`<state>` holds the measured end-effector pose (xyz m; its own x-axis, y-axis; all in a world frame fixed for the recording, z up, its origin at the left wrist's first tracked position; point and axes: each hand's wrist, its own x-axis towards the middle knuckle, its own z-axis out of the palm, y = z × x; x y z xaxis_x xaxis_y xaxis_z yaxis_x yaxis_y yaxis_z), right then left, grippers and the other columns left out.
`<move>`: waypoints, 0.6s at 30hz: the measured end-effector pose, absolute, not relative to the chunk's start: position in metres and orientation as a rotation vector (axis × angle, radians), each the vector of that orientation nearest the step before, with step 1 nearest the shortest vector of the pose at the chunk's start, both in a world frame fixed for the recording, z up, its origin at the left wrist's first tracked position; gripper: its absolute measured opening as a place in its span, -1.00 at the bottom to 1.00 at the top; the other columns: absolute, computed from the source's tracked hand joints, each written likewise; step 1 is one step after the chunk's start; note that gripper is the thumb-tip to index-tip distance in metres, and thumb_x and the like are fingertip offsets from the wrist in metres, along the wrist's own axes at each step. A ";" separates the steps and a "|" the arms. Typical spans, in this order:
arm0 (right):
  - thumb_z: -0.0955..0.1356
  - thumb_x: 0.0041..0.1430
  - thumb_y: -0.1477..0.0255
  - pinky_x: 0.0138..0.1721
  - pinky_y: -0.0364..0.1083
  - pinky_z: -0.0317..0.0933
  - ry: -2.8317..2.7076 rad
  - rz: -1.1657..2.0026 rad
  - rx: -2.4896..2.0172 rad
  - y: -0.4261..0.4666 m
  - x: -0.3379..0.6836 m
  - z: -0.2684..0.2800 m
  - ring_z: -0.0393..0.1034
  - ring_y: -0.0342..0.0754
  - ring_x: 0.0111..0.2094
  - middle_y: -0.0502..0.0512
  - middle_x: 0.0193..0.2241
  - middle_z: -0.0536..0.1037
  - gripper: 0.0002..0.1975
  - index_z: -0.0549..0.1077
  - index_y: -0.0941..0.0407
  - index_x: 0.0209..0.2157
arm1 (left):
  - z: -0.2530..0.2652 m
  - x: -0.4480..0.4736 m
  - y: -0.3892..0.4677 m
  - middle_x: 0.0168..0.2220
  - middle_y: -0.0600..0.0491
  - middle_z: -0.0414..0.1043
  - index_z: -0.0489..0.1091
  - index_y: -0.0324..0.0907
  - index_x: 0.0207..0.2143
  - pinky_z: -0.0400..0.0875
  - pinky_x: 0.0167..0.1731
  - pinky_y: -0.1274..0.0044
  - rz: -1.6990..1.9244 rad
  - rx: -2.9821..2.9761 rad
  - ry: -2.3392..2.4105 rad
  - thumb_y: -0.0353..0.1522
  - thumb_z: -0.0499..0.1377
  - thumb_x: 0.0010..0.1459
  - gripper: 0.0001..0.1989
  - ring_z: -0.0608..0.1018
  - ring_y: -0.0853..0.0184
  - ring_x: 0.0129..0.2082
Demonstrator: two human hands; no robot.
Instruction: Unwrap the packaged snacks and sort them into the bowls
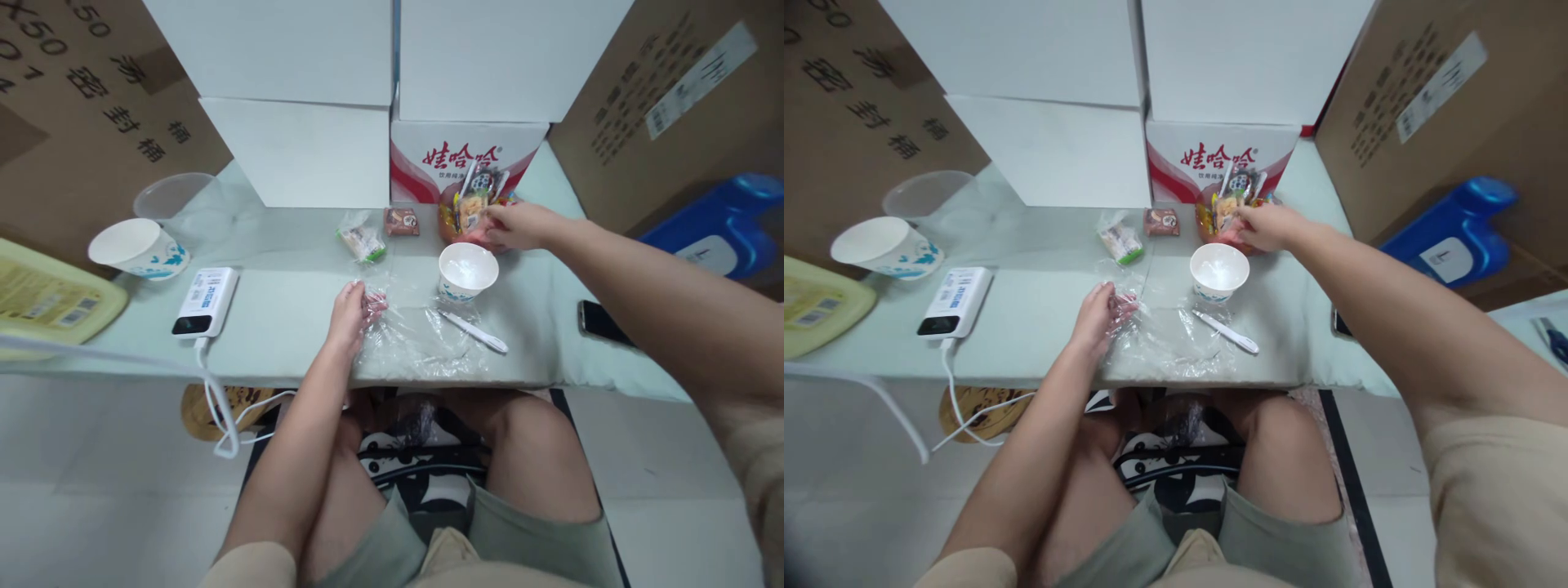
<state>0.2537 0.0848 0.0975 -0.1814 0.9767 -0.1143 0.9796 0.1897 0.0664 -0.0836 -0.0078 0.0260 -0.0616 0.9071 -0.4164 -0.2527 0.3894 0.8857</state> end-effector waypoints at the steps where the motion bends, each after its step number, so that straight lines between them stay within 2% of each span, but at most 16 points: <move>1: 0.29 0.17 0.14 -0.12 0.09 0.23 2.281 -0.075 1.907 0.086 0.250 0.097 0.45 0.15 -0.18 0.20 -0.19 0.58 -0.57 0.45 0.07 -0.01 | 0.026 -0.084 -0.008 -0.43 0.12 0.52 0.18 -0.11 -0.32 0.34 -0.52 0.68 1.074 0.678 1.287 -0.23 0.09 0.23 -0.83 0.57 0.46 -0.55; 4: 0.33 0.13 0.14 0.07 0.27 0.12 2.242 -0.078 1.931 0.087 0.239 0.106 0.38 0.28 0.03 0.27 -0.03 0.55 -0.56 0.46 0.10 -0.03 | 0.025 -0.083 -0.008 -0.44 0.13 0.52 0.17 -0.11 -0.33 0.34 -0.52 0.68 1.065 0.692 1.289 -0.22 0.10 0.21 -0.82 0.57 0.46 -0.55; 6: 0.38 0.08 0.17 0.11 0.33 0.07 2.346 0.046 2.037 0.077 0.233 0.117 0.31 0.34 0.11 0.36 0.04 0.51 -0.49 0.44 0.17 0.00 | 0.024 -0.083 -0.008 -0.44 0.12 0.52 0.18 -0.11 -0.33 0.33 -0.55 0.68 1.049 0.702 1.288 -0.22 0.10 0.21 -0.81 0.57 0.46 -0.56; 8: 0.35 0.12 0.26 0.09 0.26 0.15 2.531 0.219 2.226 0.052 0.226 0.123 0.35 0.28 0.08 0.40 0.01 0.52 -0.55 0.42 0.21 0.00 | 0.024 -0.083 -0.008 -0.44 0.12 0.52 0.18 -0.11 -0.33 0.32 -0.57 0.67 1.029 0.713 1.294 -0.20 0.11 0.20 -0.80 0.56 0.44 -0.57; 11: 0.23 0.24 0.39 -0.05 0.10 0.31 2.889 0.357 2.440 -0.012 0.202 0.104 0.47 0.09 -0.12 0.25 -0.17 0.60 -0.75 0.46 0.12 -0.14 | 0.026 -0.085 -0.008 -0.43 0.09 0.51 0.19 -0.12 -0.34 0.33 -0.56 0.66 0.994 0.756 1.327 -0.18 0.12 0.19 -0.78 0.58 0.41 -0.53; 12: 0.22 0.25 0.40 -0.07 0.09 0.34 3.032 0.257 2.359 -0.037 0.191 0.090 0.50 0.07 -0.15 0.19 -0.21 0.61 -0.78 0.46 0.09 -0.17 | 0.026 -0.086 -0.008 -0.43 0.08 0.51 0.19 -0.12 -0.34 0.34 -0.54 0.65 0.973 0.782 1.347 -0.18 0.13 0.18 -0.78 0.59 0.40 -0.51; 14: 0.24 0.26 0.40 -0.06 0.07 0.39 3.241 -0.165 1.902 -0.081 0.169 0.056 0.53 0.06 -0.13 0.14 -0.21 0.63 -0.78 0.48 0.05 -0.14 | 0.024 -0.092 -0.008 -0.41 0.08 0.51 0.19 -0.12 -0.33 0.37 -0.50 0.63 0.912 0.878 1.417 -0.20 0.17 0.14 -0.77 0.59 0.39 -0.47; 16: 0.27 0.28 0.37 0.10 0.15 0.34 3.219 -0.422 1.613 -0.112 0.152 0.025 0.47 0.11 0.07 0.16 -0.05 0.61 -0.71 0.48 0.04 -0.02 | 0.019 -0.103 -0.008 -0.37 0.08 0.51 0.21 -0.11 -0.28 0.38 -0.48 0.59 0.837 1.043 1.525 -0.25 0.23 0.06 -0.74 0.59 0.36 -0.45; 18: 0.31 0.25 0.30 0.22 0.25 0.23 3.090 -0.505 1.638 -0.128 0.144 0.005 0.31 0.21 0.25 0.23 0.14 0.51 -0.56 0.41 0.07 0.14 | 0.016 -0.118 -0.011 -0.30 0.05 0.51 0.24 -0.09 -0.17 0.40 -0.44 0.54 0.780 1.243 1.656 -0.29 0.27 0.00 -0.65 0.58 0.32 -0.43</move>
<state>0.1439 -0.1280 0.0051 -0.5105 0.8347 0.2066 0.7255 0.5470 -0.4176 -0.1179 -0.0114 0.0161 -0.0940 0.9544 -0.2832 0.3894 0.2970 0.8719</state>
